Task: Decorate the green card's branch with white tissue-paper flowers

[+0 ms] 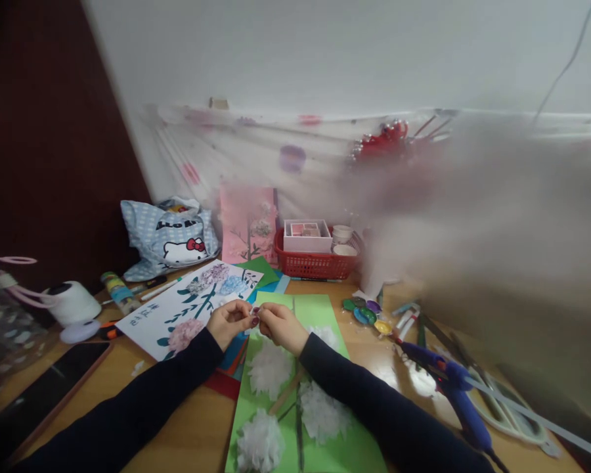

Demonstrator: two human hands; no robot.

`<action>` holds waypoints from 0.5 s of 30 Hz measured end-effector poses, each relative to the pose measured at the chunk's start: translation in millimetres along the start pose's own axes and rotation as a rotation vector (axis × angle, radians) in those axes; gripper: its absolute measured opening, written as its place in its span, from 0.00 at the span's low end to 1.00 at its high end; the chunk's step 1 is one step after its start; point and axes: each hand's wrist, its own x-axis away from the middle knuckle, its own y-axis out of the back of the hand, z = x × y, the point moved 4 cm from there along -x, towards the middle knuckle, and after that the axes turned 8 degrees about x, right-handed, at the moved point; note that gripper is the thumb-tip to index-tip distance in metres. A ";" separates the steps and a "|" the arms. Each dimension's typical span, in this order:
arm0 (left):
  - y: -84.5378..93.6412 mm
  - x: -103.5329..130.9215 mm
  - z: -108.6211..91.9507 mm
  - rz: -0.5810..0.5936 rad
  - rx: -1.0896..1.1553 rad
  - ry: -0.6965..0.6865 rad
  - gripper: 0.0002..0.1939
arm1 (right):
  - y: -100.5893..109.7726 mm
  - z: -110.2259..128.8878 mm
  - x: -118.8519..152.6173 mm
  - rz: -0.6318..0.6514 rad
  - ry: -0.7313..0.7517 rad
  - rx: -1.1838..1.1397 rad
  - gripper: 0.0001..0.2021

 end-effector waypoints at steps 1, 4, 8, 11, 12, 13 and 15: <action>0.1 -0.2 -0.1 0.004 -0.022 -0.005 0.21 | 0.2 -1.4 -0.7 0.003 -0.005 -0.006 0.11; -0.2 -0.9 -1.0 -0.019 -0.029 -0.013 0.20 | 1.5 -6.2 -3.3 0.007 -0.018 -0.029 0.09; -2.5 -2.0 -1.9 -0.076 -0.006 0.044 0.21 | 4.5 -13.6 -5.9 -0.009 -0.037 -0.053 0.11; -5.5 -2.7 -0.9 -0.044 -0.002 0.085 0.19 | 5.7 -18.0 -6.4 -0.021 -0.059 -0.067 0.14; -5.7 -2.9 0.0 -0.033 0.002 0.094 0.18 | 5.9 -19.1 -6.5 -0.029 -0.065 -0.074 0.15; -5.1 -3.2 1.1 -0.034 0.005 0.100 0.17 | 5.8 -20.3 -6.8 -0.034 -0.072 -0.080 0.15; -2.4 -4.2 3.3 -0.053 0.011 0.100 0.17 | 5.5 -22.8 -7.6 -0.048 -0.085 -0.094 0.15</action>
